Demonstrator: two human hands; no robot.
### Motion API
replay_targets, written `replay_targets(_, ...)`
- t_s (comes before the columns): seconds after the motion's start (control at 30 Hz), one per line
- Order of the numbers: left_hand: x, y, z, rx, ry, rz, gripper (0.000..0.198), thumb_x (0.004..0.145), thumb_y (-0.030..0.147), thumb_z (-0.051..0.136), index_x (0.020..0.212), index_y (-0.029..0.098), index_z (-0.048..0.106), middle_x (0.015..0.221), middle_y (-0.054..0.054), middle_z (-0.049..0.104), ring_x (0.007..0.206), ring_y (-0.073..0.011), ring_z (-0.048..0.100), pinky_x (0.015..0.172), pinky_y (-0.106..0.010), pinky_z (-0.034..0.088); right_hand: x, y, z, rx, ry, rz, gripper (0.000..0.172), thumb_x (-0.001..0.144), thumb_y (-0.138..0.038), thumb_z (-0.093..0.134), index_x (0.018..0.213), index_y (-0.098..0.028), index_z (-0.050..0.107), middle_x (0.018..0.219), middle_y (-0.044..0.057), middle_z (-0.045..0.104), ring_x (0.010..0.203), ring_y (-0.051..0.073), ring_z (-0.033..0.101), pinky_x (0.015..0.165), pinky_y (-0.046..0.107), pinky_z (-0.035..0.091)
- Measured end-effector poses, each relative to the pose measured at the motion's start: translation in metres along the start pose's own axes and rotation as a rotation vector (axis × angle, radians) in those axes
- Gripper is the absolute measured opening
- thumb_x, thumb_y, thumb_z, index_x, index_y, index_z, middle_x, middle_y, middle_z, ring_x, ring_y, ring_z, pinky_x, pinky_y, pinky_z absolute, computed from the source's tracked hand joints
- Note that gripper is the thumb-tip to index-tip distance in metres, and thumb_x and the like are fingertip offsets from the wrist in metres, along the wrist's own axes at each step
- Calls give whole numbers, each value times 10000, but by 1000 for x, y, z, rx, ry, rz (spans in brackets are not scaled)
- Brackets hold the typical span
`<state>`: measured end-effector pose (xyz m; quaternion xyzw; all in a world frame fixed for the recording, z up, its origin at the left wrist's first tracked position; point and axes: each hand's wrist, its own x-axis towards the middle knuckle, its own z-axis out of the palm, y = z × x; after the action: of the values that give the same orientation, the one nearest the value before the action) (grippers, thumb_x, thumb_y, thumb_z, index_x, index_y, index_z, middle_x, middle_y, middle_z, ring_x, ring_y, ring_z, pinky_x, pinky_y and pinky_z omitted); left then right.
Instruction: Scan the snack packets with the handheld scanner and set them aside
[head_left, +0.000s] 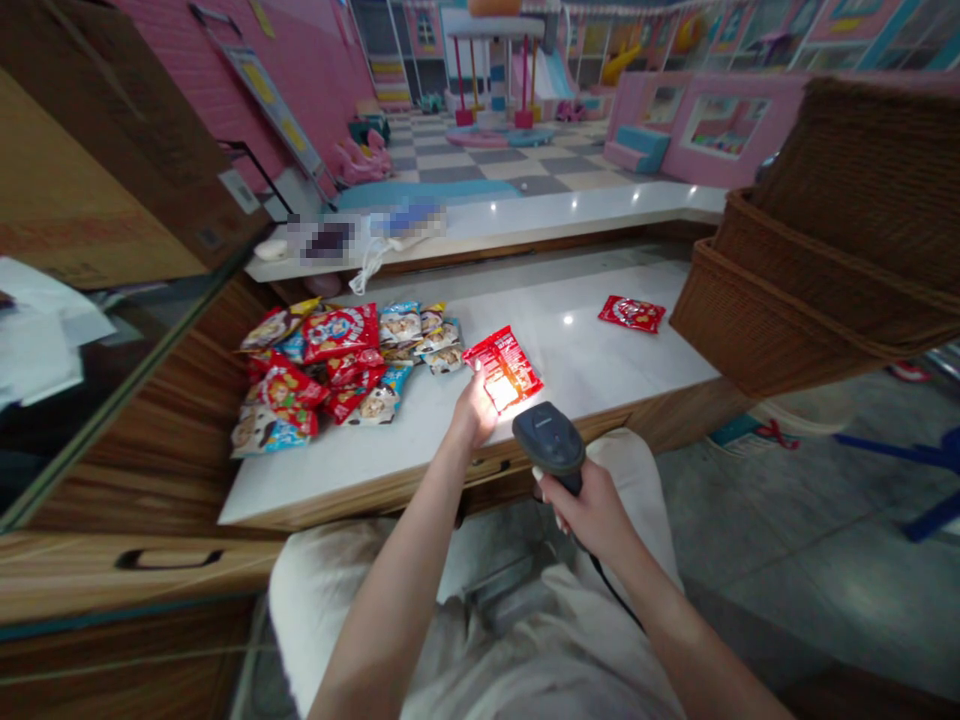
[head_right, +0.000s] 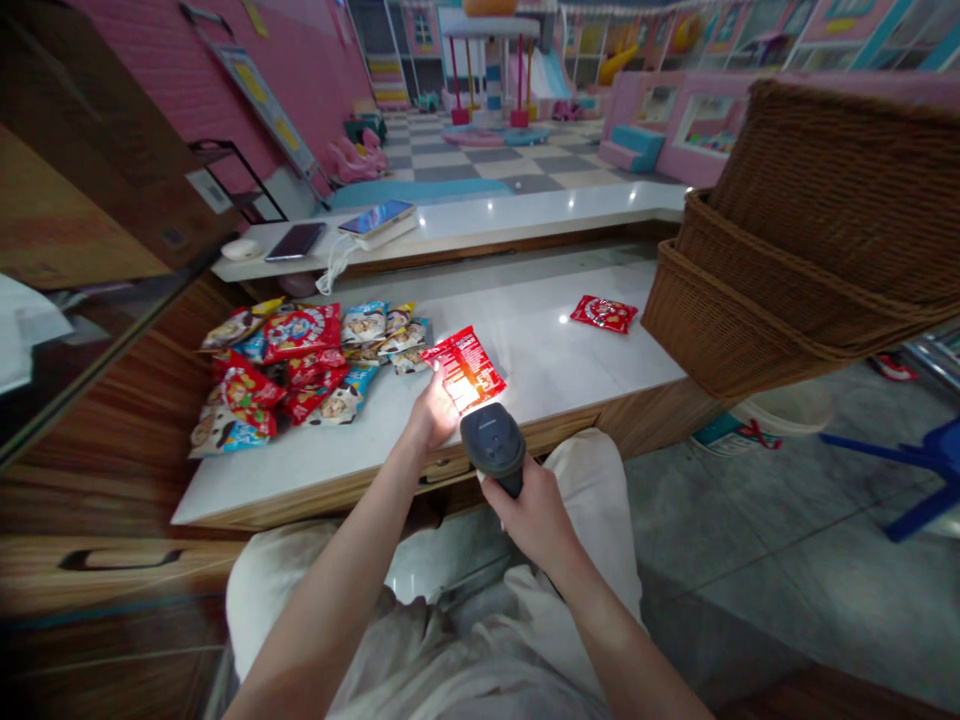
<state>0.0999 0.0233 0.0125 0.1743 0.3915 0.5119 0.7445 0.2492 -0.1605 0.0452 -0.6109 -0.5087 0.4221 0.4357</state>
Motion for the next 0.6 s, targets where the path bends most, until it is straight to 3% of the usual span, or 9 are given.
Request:
replay_targets(0.23,4,1,1,-8,11,-6,517,1129,572,628,1348,131,785,1298,-207,861,1355,-360,792,1259,-540,583,-1,1,0,8,2,8,216,832,-474,710,757,-283,641,449,-37,572,425,213,635,437,268,435)
replay_targets(0.33,2,-3,-2,-13,-33,55,454,1103,545,701,1287,138,786,1293,-196,863,1372,-358,781,1280,-565,557,-1,-2,0,13,8,8,210,818,-476,698,762,-281,646,458,-34,579,420,215,633,435,273,443)
replay_targets(0.47,-2,-9,-11,12,-152,181,326,967,333,908,1212,168,769,1279,-131,873,1312,-302,804,1313,-544,523,-1,-5,-1,17,18,13,206,806,-481,689,765,-285,644,448,-45,557,390,203,590,424,278,433)
replay_targets(0.6,-3,-11,-16,31,-161,197,387,875,226,967,1196,187,755,1248,-102,879,1294,-283,809,1321,-539,514,-1,-5,-1,23,13,31,210,803,-489,689,772,-286,640,441,-56,542,372,191,560,420,278,420)
